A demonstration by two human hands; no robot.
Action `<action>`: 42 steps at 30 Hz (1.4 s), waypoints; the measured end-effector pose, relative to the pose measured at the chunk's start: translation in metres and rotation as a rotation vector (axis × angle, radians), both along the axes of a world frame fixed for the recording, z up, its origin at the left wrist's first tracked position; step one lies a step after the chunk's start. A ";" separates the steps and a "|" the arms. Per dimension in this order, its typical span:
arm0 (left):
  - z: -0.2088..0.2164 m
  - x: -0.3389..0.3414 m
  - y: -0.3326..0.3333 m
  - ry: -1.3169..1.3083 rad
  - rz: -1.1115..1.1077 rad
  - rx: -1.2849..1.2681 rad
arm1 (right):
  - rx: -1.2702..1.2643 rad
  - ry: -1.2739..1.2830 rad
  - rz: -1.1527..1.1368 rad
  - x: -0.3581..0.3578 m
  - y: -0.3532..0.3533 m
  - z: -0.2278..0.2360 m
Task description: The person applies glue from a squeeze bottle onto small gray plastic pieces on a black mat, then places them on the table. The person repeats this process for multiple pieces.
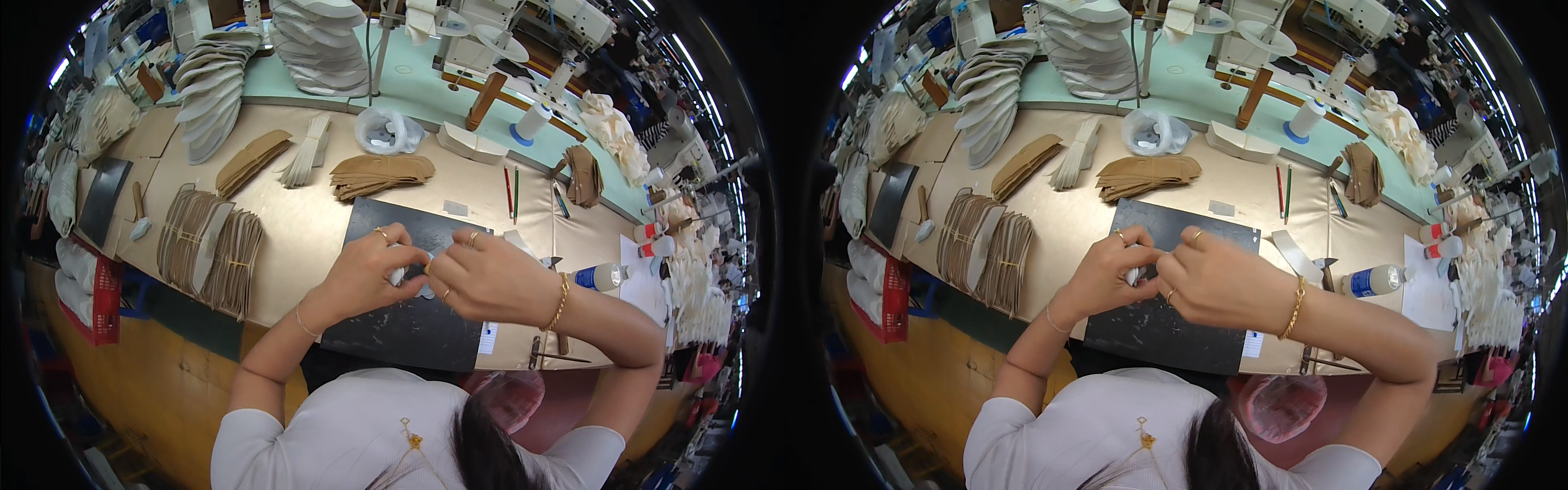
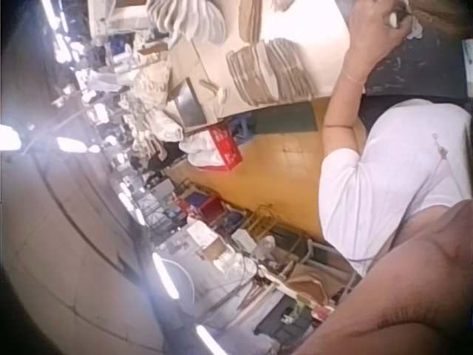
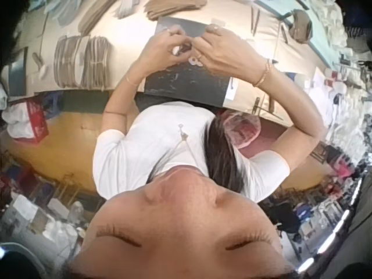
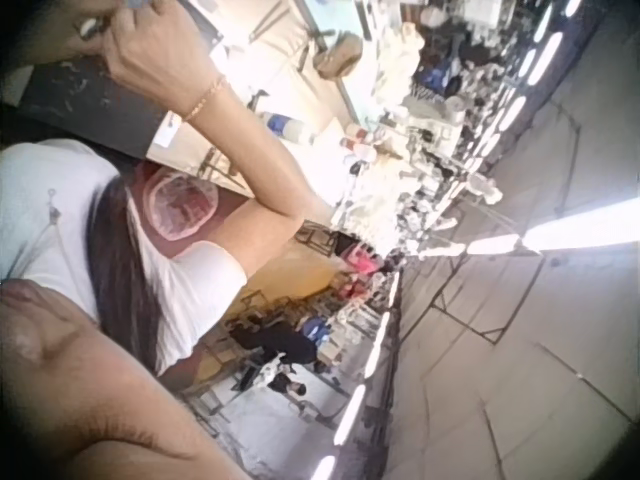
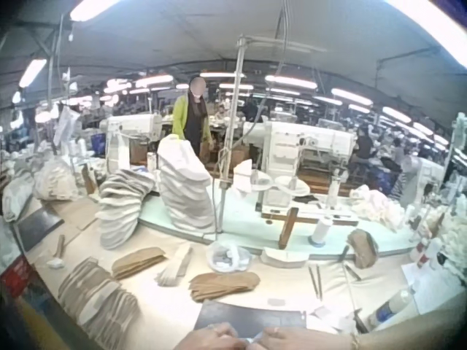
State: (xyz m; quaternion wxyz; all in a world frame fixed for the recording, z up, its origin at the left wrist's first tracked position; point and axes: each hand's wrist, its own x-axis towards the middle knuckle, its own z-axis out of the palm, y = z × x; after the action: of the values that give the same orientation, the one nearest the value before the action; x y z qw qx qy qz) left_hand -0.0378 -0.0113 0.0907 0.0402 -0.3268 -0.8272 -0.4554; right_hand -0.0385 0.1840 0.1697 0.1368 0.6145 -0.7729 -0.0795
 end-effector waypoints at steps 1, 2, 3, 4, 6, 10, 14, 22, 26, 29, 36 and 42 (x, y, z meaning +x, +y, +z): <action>-0.001 0.002 0.000 -0.012 0.026 0.019 | -0.099 -0.070 -0.039 -0.003 0.001 -0.004; -0.002 0.003 0.000 -0.024 0.053 0.038 | -0.198 -0.140 -0.076 -0.007 0.003 -0.010; -0.004 0.003 -0.001 -0.023 0.080 0.049 | -0.291 -0.214 -0.106 -0.010 0.004 -0.016; -0.006 0.004 -0.001 -0.021 0.109 0.059 | -0.399 -0.272 -0.154 -0.012 0.004 -0.024; -0.012 0.004 -0.001 -0.012 0.148 0.101 | -0.614 -0.389 -0.256 -0.007 0.000 -0.043; -0.015 0.006 -0.005 0.006 0.206 0.141 | -1.041 -0.734 -0.487 0.007 -0.016 -0.075; -0.014 0.010 -0.007 -0.030 0.223 0.167 | -1.509 -1.010 -0.368 0.010 -0.027 -0.091; -0.017 0.014 -0.006 0.020 0.277 0.188 | -1.028 -1.095 -0.314 0.036 0.002 -0.075; -0.015 0.019 -0.005 0.028 0.258 0.152 | -0.745 -1.087 -0.454 0.038 0.004 -0.056; -0.006 0.022 0.002 0.000 0.219 0.123 | -0.734 -1.187 -0.595 0.044 0.009 -0.048; -0.011 0.037 0.011 0.058 0.228 -0.028 | -0.816 -1.016 -0.715 0.041 0.017 -0.047; 0.003 0.050 0.028 0.110 0.081 -0.135 | -0.769 -1.217 -0.720 0.058 0.036 -0.045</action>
State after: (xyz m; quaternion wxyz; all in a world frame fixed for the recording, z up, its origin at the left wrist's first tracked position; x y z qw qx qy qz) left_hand 0.0127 0.0168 0.0936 0.0820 -0.3195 -0.8651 -0.3780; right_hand 0.0196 0.2201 0.1243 -0.1401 0.1730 -0.8358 0.5018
